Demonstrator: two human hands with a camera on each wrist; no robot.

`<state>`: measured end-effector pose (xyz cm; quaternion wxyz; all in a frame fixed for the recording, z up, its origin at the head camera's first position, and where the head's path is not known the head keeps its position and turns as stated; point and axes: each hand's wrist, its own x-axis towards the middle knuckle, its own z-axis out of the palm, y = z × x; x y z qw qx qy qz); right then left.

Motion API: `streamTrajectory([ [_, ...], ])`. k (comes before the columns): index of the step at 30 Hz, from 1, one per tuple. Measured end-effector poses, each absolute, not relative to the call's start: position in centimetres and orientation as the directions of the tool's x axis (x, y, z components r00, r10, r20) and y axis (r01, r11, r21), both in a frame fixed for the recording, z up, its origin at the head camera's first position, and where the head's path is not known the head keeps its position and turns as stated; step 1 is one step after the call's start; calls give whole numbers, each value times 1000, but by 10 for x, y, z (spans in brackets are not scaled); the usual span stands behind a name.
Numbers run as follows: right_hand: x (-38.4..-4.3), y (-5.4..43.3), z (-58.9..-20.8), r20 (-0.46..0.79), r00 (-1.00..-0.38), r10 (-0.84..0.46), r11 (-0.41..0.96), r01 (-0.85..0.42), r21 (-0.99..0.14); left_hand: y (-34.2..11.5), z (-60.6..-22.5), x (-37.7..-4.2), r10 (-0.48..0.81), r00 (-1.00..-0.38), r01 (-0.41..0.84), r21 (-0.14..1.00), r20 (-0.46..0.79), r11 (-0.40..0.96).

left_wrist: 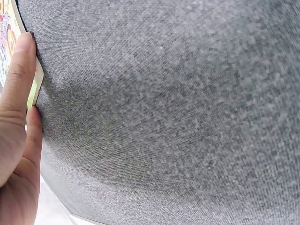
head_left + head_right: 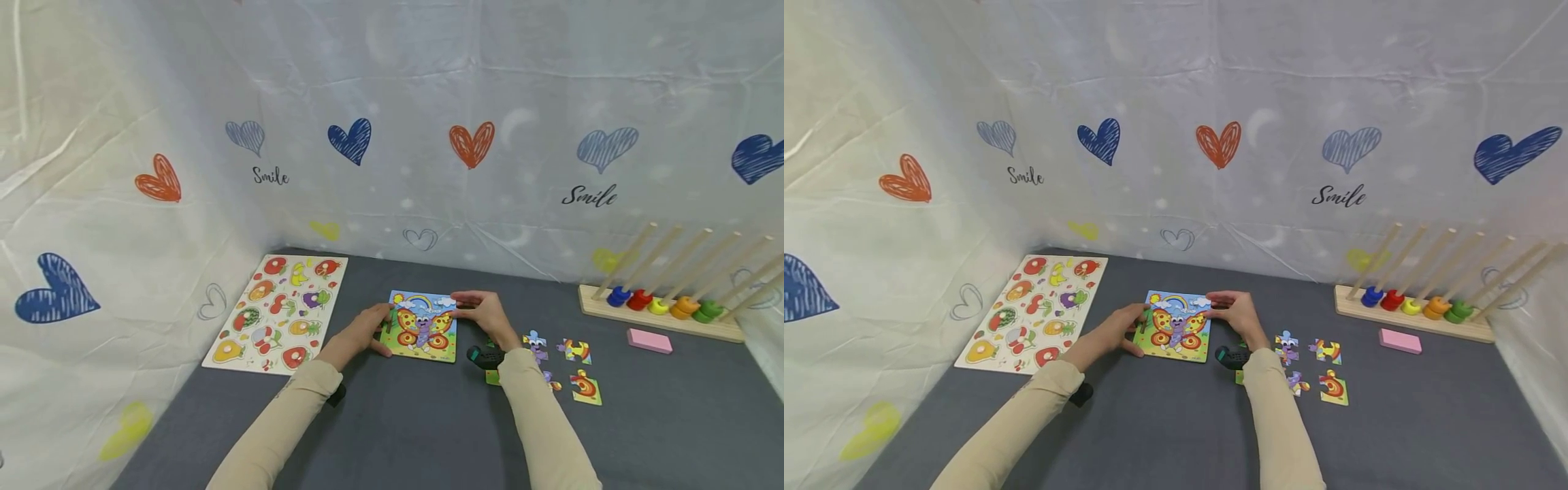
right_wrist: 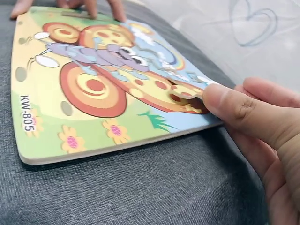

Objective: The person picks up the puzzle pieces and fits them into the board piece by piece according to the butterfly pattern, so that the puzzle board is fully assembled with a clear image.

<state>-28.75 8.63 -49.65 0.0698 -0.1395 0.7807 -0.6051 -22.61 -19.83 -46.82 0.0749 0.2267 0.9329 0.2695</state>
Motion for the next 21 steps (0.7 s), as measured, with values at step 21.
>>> streamTrajectory([
  [21, -292, 68, -474, 11, -951, -310, 587, -201, -785, -200, -471, -225, 496, -867, 438, 533, 38, 724],
])
